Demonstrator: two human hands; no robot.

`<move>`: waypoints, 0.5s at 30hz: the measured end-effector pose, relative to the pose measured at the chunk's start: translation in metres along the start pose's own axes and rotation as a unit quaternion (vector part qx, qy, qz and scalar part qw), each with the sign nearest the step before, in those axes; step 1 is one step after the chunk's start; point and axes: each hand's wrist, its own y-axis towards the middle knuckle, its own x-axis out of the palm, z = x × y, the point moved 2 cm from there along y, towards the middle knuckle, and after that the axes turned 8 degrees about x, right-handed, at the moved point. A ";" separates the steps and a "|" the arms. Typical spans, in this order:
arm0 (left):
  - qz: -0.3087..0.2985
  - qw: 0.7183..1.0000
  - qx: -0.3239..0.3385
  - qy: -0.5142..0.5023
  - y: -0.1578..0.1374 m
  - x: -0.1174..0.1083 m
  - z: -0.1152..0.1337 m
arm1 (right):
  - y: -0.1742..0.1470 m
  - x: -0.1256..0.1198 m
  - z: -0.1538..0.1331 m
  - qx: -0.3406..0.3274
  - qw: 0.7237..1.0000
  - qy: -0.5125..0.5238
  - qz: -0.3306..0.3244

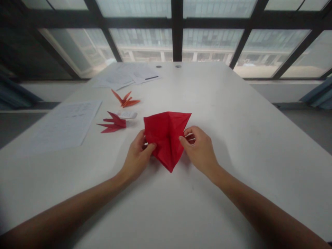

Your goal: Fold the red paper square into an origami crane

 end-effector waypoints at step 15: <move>-0.130 0.986 0.069 0.072 -0.009 0.004 0.005 | -0.025 0.012 -0.015 -0.363 0.892 -0.264 -0.047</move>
